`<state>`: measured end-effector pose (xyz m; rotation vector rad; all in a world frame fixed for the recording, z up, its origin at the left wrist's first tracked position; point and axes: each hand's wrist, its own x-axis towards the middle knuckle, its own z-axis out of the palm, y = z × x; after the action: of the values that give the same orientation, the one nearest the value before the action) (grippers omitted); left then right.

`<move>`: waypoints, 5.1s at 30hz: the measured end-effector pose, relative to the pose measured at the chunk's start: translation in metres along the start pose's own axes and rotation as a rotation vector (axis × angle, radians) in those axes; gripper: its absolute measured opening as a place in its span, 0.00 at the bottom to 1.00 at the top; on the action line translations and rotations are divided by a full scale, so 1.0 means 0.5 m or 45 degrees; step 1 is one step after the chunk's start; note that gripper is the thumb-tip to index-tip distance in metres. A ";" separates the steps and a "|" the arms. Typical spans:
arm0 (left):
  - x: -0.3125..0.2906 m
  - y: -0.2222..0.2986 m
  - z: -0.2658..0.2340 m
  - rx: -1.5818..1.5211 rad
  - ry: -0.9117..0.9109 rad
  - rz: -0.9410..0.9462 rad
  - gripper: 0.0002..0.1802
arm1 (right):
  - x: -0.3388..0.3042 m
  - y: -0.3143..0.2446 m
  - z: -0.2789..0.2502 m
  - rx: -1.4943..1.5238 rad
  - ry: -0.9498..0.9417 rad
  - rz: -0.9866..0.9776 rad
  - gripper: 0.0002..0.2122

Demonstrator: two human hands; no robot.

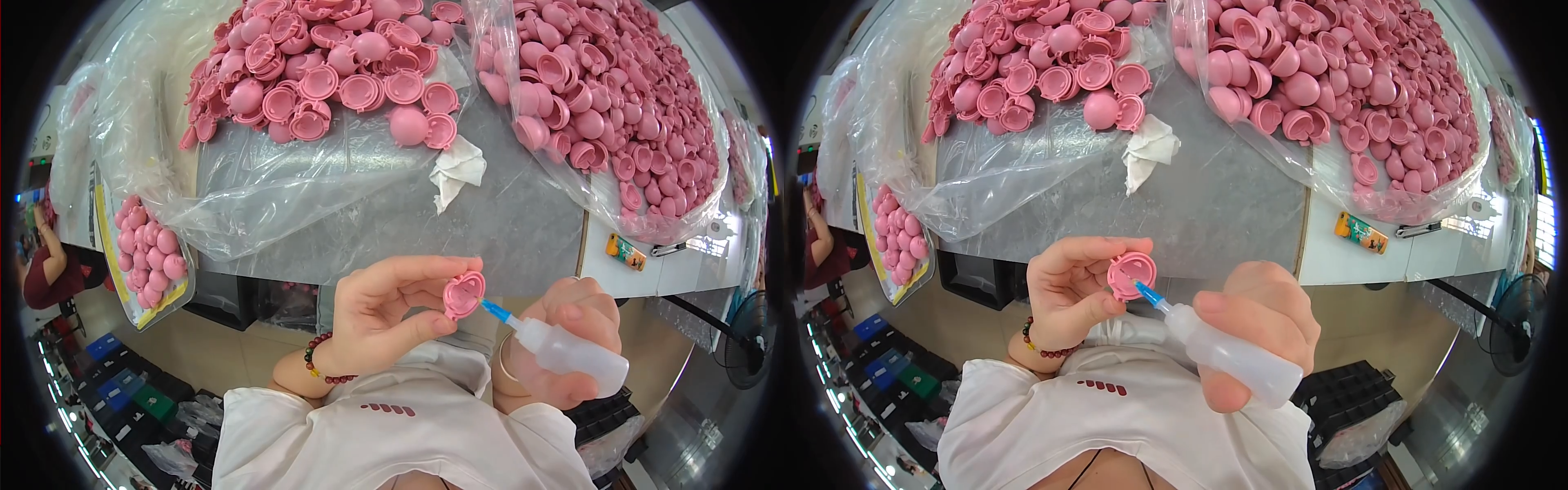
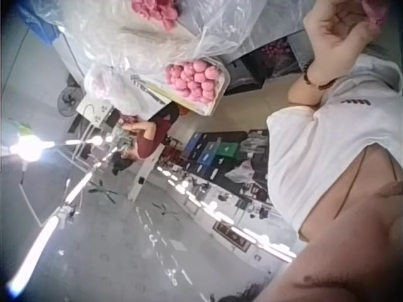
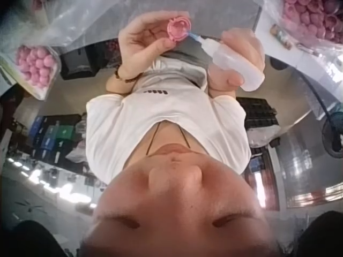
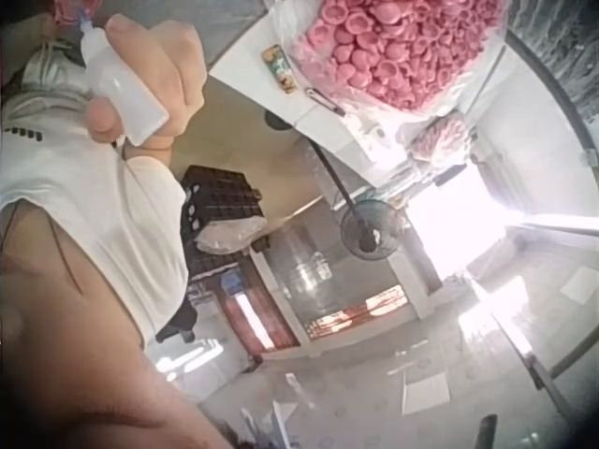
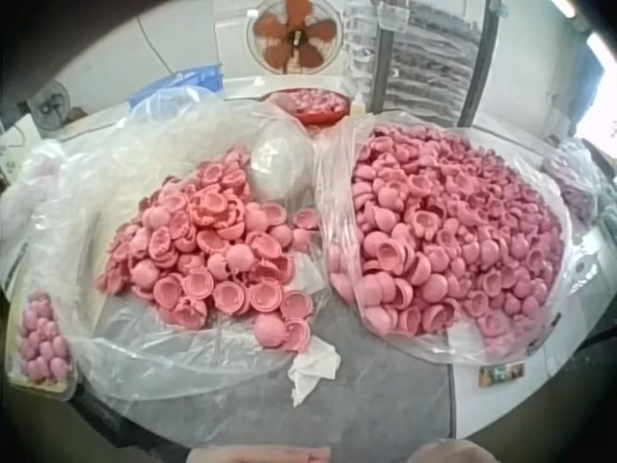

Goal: Assembling small toy components by applying glue to pink plastic shell halves.

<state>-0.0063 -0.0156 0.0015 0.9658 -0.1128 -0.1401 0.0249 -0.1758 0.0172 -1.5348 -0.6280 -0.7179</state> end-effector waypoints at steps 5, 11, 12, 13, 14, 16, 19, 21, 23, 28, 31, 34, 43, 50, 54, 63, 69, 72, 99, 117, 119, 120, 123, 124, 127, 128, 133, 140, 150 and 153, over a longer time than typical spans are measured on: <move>-0.002 -0.001 -0.002 0.044 -0.021 0.048 0.23 | 0.002 -0.008 0.005 -0.008 0.008 0.143 0.27; -0.007 -0.001 -0.007 0.127 0.045 0.143 0.22 | 0.011 -0.011 -0.001 -0.139 0.045 0.130 0.25; -0.007 -0.002 -0.007 0.126 0.043 0.142 0.22 | 0.010 -0.012 -0.003 -0.141 0.046 0.130 0.25; -0.007 -0.005 -0.007 0.115 0.052 0.211 0.21 | 0.007 -0.014 -0.005 -0.089 -0.002 0.130 0.25; -0.008 -0.007 -0.007 0.104 0.060 0.279 0.21 | 0.004 -0.014 -0.005 -0.038 -0.050 0.131 0.24; -0.009 -0.008 -0.010 0.107 0.052 0.263 0.22 | 0.002 -0.013 -0.003 0.040 -0.111 0.113 0.24; -0.006 -0.009 -0.010 0.006 0.017 0.183 0.22 | 0.000 -0.006 -0.004 0.148 -0.124 0.079 0.24; -0.001 0.000 -0.009 -0.107 -0.017 0.126 0.22 | 0.008 0.002 -0.006 0.170 -0.082 0.054 0.25; 0.001 0.000 -0.016 -0.465 -0.082 -0.138 0.22 | 0.010 0.031 -0.007 -0.207 0.211 0.079 0.20; 0.007 0.009 0.001 -0.640 0.056 -0.334 0.25 | 0.038 0.066 -0.008 -0.447 -0.064 0.544 0.14; 0.005 0.006 0.000 -0.627 0.035 -0.314 0.26 | 0.040 0.073 -0.004 -0.467 -0.189 0.685 0.16; -0.002 0.003 -0.013 -0.357 -0.020 -0.098 0.24 | 0.055 0.053 0.002 -0.426 -0.066 0.569 0.16; 0.002 0.004 0.000 0.163 0.040 0.119 0.23 | 0.120 0.125 -0.107 -1.313 -0.483 0.214 0.12; 0.000 0.008 -0.016 0.125 -0.036 0.144 0.21 | 0.113 0.097 -0.125 -1.286 -0.245 0.246 0.05; 0.001 0.014 -0.021 0.038 -0.106 0.120 0.21 | 0.078 0.035 -0.109 -0.568 -0.223 0.588 0.06; 0.004 0.014 -0.004 0.082 0.050 0.020 0.24 | 0.048 0.020 -0.043 -0.428 -0.973 0.496 0.10; 0.003 0.014 -0.006 0.058 0.042 0.020 0.24 | 0.050 0.020 -0.022 -0.670 -1.105 0.472 0.11; -0.002 0.015 -0.028 -0.050 -0.118 0.010 0.22 | 0.059 0.018 -0.023 -0.749 -1.048 0.470 0.13; 0.003 0.011 -0.012 0.490 -0.052 0.084 0.22 | 0.020 0.013 -0.004 -0.359 -0.628 0.105 0.15; 0.008 0.007 -0.008 0.140 0.016 0.089 0.24 | -0.004 0.025 -0.040 -0.490 -0.221 0.165 0.14; 0.005 0.009 -0.006 0.037 0.030 0.063 0.23 | 0.006 0.044 -0.031 -0.480 -0.092 0.263 0.15; 0.004 0.010 -0.006 -0.067 0.046 0.037 0.23 | 0.014 0.051 -0.021 -0.412 -0.067 0.379 0.16; 0.004 0.011 -0.010 -0.213 0.061 -0.084 0.22 | 0.044 0.061 0.002 -0.368 -0.087 0.588 0.19; 0.005 0.013 -0.011 -0.208 0.062 -0.083 0.22 | 0.050 0.063 0.007 -0.389 -0.140 0.683 0.19; 0.006 0.015 -0.015 -0.475 0.026 -0.234 0.24 | 0.042 0.079 -0.008 -0.666 -0.462 0.570 0.19; 0.004 0.013 -0.017 -0.564 0.023 -0.300 0.26 | 0.033 0.084 -0.013 -0.658 -0.461 0.569 0.19; 0.000 0.024 -0.016 -0.675 0.046 -0.465 0.29 | 0.013 0.060 -0.019 -0.151 -0.132 0.680 0.14; -0.023 0.167 -0.148 0.798 0.907 0.741 0.19 | 0.007 0.058 -0.034 -0.023 -0.100 0.704 0.16; -0.002 0.199 -0.185 2.001 1.327 0.764 0.13 | 0.009 0.052 -0.026 0.090 -0.026 0.755 0.13; 0.071 0.162 -0.109 2.290 0.264 0.571 0.12 | 0.004 0.055 -0.031 0.038 -0.010 0.733 0.13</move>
<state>0.0428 0.0679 0.0387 2.6919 -0.2679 0.6019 0.0456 -0.1935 0.0012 -1.5855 -0.1775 -0.2615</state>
